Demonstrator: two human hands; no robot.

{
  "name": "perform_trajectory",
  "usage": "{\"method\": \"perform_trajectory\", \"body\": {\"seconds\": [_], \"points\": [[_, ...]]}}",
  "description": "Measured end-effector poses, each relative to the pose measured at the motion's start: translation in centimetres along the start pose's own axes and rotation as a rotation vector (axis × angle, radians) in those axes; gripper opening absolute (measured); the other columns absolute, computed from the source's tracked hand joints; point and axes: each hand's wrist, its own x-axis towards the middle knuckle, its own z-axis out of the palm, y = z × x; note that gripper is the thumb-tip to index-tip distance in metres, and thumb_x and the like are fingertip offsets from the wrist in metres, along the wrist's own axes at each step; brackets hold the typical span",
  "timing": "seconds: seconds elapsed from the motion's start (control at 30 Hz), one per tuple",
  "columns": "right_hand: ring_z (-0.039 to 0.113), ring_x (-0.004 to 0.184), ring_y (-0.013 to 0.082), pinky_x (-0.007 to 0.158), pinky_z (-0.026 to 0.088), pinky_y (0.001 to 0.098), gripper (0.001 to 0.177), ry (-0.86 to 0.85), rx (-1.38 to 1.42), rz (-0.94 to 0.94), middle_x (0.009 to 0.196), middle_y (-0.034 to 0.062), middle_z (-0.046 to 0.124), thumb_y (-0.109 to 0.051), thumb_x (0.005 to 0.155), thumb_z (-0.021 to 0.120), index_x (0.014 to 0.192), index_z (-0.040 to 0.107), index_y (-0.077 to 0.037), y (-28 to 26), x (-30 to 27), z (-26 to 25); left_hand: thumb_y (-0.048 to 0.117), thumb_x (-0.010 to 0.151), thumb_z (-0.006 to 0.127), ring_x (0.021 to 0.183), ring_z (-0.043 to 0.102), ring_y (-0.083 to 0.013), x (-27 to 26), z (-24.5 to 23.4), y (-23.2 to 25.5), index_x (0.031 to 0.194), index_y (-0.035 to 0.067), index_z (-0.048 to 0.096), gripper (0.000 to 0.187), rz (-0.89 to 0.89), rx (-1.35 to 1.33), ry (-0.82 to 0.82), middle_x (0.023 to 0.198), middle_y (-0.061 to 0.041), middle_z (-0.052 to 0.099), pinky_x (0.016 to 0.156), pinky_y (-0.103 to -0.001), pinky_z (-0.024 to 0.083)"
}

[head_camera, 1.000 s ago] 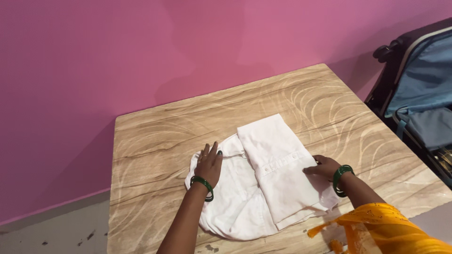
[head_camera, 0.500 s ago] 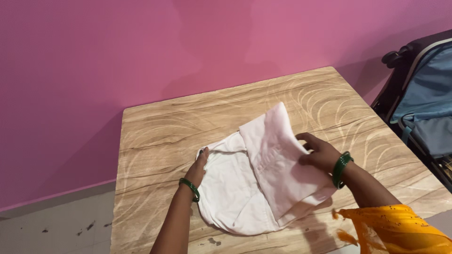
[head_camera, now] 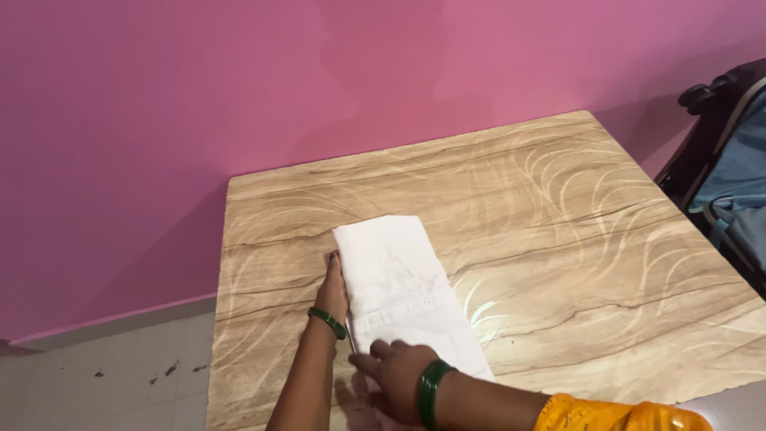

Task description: The person takes a white shirt from a laundry basket, spreads it out on a table, and folds it. The folded shirt is then placed into a suitcase alongside other clothing items.

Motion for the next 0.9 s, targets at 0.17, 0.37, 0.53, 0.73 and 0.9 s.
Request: {"method": "perform_trajectory", "body": {"seconds": [0.17,0.37,0.53,0.73,0.9], "points": [[0.061,0.118,0.0323,0.091,0.051,0.0496,0.054,0.142,-0.046,-0.217,0.137,0.0085,0.059,-0.037,0.094,0.063,0.144,0.052,-0.020,2.6,-1.2,1.7,0.028,0.097,0.059,0.147,0.038,-0.0223,0.0,-1.2,0.4,0.157,0.003,0.026,0.073,0.149,0.265,0.116,0.163,-0.014,0.037,0.119,-0.034,0.030],[0.018,0.153,0.0422,0.106,0.018,0.0752,0.074,0.224,-0.199,-0.065,0.168,0.0159,0.023,-0.056,0.092,0.061,0.152,0.037,-0.020,5.6,-2.3,2.6,0.031,0.090,0.064,0.146,0.042,-0.0312,-3.9,4.2,3.8,0.158,0.010,0.031,0.078,0.189,0.930,0.384,0.159,-0.018,0.040,0.118,-0.038,0.036],[0.001,0.152,0.0441,0.105,0.010,0.0833,0.085,0.124,-0.157,0.045,0.173,0.0157,0.007,-0.063,0.089,0.058,0.158,0.025,-0.026,6.5,-2.4,2.4,0.043,0.093,0.063,0.151,0.025,-0.0446,-7.2,8.7,4.7,0.158,0.021,0.035,0.075,0.619,1.525,0.222,0.164,-0.019,0.028,0.118,-0.058,0.024],[-0.001,0.154,0.0452,0.104,0.007,0.0874,0.086,0.009,-0.163,0.021,0.167,0.0177,0.009,-0.061,0.087,0.061,0.159,0.026,-0.030,6.6,-2.3,2.6,0.059,0.093,0.052,0.157,-0.001,-0.0394,-9.2,12.7,4.8,0.152,0.047,0.037,0.061,0.260,1.777,-0.092,0.172,-0.006,0.010,0.119,-0.069,-0.002],[0.000,0.154,0.0452,0.103,0.005,0.0880,0.081,0.063,-0.155,-0.031,0.167,0.0184,0.012,-0.060,0.087,0.062,0.157,0.033,-0.031,7.5,-2.1,4.0,0.067,0.091,0.050,0.156,-0.012,-0.0388,-8.7,13.3,5.2,0.156,0.047,0.029,0.071,0.066,1.862,-0.133,0.172,-0.006,-0.002,0.118,-0.068,-0.010]]}}
